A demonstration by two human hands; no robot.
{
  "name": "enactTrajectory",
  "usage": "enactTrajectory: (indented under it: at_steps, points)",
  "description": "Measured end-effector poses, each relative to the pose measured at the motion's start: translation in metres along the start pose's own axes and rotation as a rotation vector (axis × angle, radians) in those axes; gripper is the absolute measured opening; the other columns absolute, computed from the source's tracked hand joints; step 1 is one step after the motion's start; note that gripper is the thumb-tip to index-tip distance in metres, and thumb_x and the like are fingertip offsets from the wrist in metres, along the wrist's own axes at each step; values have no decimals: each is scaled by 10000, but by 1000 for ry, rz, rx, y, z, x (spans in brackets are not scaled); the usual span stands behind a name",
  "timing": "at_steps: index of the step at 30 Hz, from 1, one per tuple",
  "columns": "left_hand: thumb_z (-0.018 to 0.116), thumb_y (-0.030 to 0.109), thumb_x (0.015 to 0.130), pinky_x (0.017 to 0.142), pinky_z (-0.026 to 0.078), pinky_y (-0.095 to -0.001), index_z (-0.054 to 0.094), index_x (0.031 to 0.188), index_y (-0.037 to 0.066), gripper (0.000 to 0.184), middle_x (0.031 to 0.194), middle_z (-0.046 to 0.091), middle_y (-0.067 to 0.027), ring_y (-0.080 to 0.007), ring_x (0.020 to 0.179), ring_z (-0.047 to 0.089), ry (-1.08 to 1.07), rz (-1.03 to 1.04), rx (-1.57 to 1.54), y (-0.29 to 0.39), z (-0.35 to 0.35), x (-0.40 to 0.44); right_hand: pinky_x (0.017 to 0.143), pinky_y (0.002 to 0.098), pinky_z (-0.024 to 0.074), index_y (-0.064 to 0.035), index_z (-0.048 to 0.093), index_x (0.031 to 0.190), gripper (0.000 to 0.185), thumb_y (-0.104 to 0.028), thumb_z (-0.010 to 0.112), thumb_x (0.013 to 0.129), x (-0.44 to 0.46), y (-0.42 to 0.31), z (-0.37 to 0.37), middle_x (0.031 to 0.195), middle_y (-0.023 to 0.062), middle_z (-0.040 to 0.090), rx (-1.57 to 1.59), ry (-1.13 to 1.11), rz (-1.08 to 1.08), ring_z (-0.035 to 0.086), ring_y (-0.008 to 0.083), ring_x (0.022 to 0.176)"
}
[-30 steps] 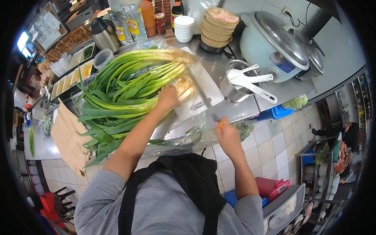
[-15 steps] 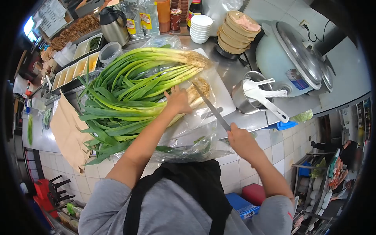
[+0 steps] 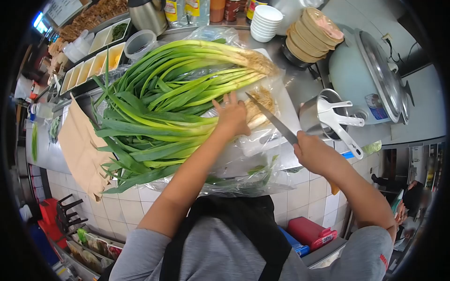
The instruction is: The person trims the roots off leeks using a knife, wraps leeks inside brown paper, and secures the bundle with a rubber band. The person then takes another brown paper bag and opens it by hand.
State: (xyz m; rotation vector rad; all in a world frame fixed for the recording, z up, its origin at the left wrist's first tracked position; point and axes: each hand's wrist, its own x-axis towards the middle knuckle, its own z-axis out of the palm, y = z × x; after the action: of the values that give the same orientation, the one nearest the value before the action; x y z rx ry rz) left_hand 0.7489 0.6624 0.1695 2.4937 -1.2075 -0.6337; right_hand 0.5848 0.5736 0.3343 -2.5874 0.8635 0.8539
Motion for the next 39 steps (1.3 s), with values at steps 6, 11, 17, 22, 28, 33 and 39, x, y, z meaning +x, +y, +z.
enactTrajectory:
  at_steps: [6, 11, 17, 22, 28, 33, 39]
  points:
    - [831, 328, 471, 1002, 111, -703, 493, 1186, -45, 874, 1429, 198, -262, -434, 1323, 204, -21, 13, 28, -2, 3, 0, 719, 501, 465, 42, 468, 922, 228, -183, 479, 884, 27, -9, 17, 802, 293, 589, -10, 2, 40, 584, 455, 773]
    - [832, 341, 488, 1004, 122, -700, 512, 1166, -52, 846, 1418, 222, -250, -411, 1329, 198, 33, -7, 40, -2, 2, -1, 690, 510, 469, 43, 463, 898, 199, -151, 492, 869, 57, 4, 61, 727, 288, 584, 78, 231, -94, 585, 460, 727]
    - [834, 336, 494, 996, 134, -705, 533, 1141, -52, 813, 1363, 281, -232, -398, 1315, 223, 31, -9, 37, 5, -2, -8, 667, 509, 466, 47, 462, 894, 194, -143, 491, 870, 45, 3, 69, 735, 300, 582, 145, 280, -106, 587, 460, 723]
    - [827, 325, 490, 985, 149, -712, 559, 1078, -73, 759, 1319, 322, -231, -400, 1305, 234, 34, 26, 48, 4, -2, -7, 673, 506, 471, 42, 473, 904, 196, -152, 477, 878, 79, 8, 97, 749, 296, 588, 211, 362, -119, 594, 448, 744]
    - [806, 342, 480, 967, 172, -717, 572, 1055, -74, 747, 1295, 333, -235, -392, 1285, 259, 107, 44, 103, 4, 5, -5, 677, 501, 478, 46, 480, 925, 198, -145, 481, 872, 77, 13, 95, 746, 290, 592, 236, 363, -163, 596, 443, 733]
    - [795, 333, 477, 969, 171, -716, 561, 1061, -76, 751, 1280, 349, -230, -384, 1285, 264, 113, 28, 108, 0, 10, 0, 674, 492, 487, 42, 481, 929, 202, -152, 485, 871, 97, 18, 107, 751, 278, 605, 277, 337, -165, 612, 425, 728]
    - [785, 321, 475, 978, 180, -699, 545, 1078, -47, 745, 1239, 382, -207, -363, 1252, 311, 128, 53, 132, 2, 14, 0, 683, 478, 504, 25, 472, 958, 179, -130, 466, 868, 126, -3, 130, 765, 248, 627, 271, 436, -28, 630, 399, 746]
